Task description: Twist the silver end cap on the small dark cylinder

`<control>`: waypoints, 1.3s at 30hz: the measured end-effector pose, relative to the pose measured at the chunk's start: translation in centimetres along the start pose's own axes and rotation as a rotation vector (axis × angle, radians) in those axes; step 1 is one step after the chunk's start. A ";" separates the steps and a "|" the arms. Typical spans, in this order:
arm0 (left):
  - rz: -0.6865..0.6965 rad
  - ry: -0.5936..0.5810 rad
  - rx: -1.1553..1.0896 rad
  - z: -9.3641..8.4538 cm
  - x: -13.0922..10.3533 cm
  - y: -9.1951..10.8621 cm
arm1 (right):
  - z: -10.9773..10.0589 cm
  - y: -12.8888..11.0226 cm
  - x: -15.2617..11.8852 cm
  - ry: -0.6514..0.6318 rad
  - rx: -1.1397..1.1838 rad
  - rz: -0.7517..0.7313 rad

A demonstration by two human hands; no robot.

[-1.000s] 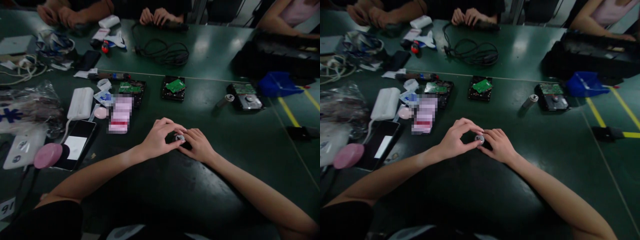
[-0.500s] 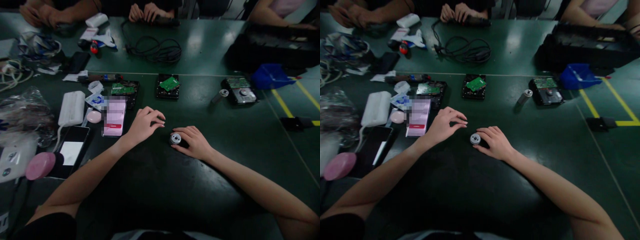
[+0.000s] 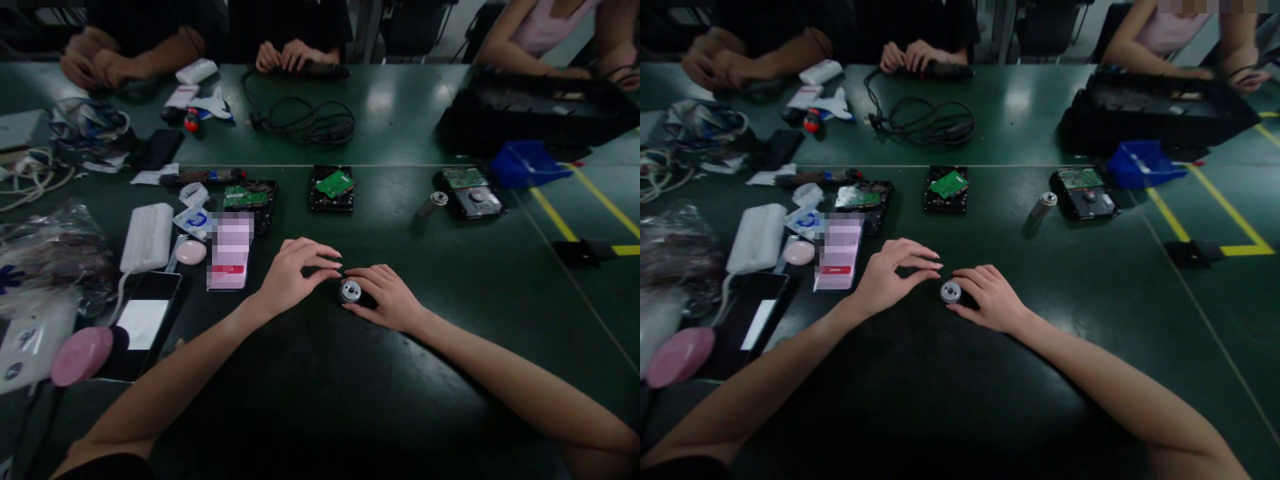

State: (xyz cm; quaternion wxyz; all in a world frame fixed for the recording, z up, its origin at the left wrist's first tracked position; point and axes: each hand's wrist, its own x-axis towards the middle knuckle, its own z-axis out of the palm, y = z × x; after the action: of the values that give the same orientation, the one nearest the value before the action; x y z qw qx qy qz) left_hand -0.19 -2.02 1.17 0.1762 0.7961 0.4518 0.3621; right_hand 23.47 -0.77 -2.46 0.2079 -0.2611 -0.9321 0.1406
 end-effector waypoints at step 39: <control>-0.232 0.078 0.208 2.4 -0.7 -2.8 | -0.1 -0.2 0.2 -0.010 0.011 0.037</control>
State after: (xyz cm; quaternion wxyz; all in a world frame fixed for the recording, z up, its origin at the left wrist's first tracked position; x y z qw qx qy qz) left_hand -0.31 -1.06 -2.43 0.1157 0.7378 0.5823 0.3211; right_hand 23.30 -0.80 -2.23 0.2019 -0.2762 -0.9274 0.1511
